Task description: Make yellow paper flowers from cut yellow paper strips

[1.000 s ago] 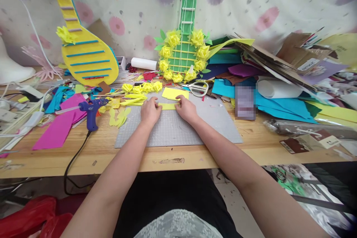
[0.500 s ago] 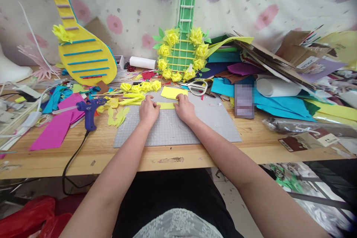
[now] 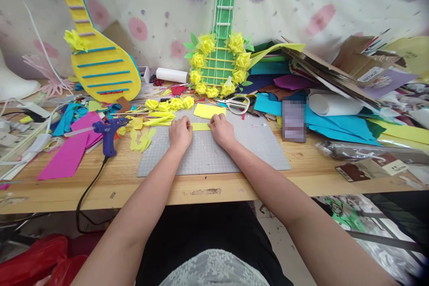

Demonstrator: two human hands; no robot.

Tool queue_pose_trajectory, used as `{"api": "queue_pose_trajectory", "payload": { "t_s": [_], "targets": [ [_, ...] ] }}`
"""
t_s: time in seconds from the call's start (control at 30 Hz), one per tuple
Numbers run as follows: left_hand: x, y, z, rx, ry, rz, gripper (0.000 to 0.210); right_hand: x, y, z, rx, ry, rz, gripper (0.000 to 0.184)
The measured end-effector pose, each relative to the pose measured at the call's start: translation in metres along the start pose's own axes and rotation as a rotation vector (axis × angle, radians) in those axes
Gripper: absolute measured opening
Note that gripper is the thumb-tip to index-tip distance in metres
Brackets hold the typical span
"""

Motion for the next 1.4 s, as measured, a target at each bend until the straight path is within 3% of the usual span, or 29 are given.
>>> {"api": "queue_pose_trajectory", "payload": {
  "t_s": [0.27,0.5,0.63,0.87,1.03,1.13,1.23,1.3,1.4],
  "targets": [
    [0.004,0.000,-0.001,0.023,0.018,0.043,0.017,0.003,-0.001,0.000,-0.018,-0.021,-0.030,0.021],
    [0.005,-0.005,-0.002,0.007,-0.089,0.028,0.014,0.004,0.007,-0.004,-0.042,-0.108,-0.087,0.038],
    [0.004,-0.009,-0.003,0.014,-0.105,0.058,0.025,0.005,0.014,-0.009,-0.056,-0.131,-0.125,0.047],
    [0.006,-0.004,-0.003,-0.013,-0.047,0.035,0.032,0.004,0.007,-0.007,-0.045,-0.067,-0.102,0.025],
    [0.006,-0.002,-0.003,-0.034,-0.016,0.021,0.031,-0.002,-0.005,-0.007,-0.035,0.021,-0.058,0.030],
    [0.006,-0.004,-0.003,-0.036,-0.011,0.021,0.031,-0.006,-0.004,-0.008,-0.026,-0.030,-0.029,0.030],
    [0.006,-0.006,-0.003,-0.048,-0.007,0.017,0.031,-0.007,0.006,-0.009,-0.152,-0.127,-0.019,0.031],
    [0.006,-0.006,-0.001,-0.064,0.000,0.006,0.030,-0.003,0.013,-0.010,-0.261,-0.106,-0.031,0.032],
    [0.007,-0.001,0.002,-0.094,0.026,-0.033,0.022,0.004,0.016,-0.009,-0.280,-0.058,-0.043,0.031]
  ]
}}
Point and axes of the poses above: each hand's wrist, its own z-axis towards the middle knuckle, its own x-axis out of the palm, y = z × x, the point moved 2 cm from there along z, towards the middle knuckle, and after that the axes turned 5 degrees about y, right-handed, at the moved point
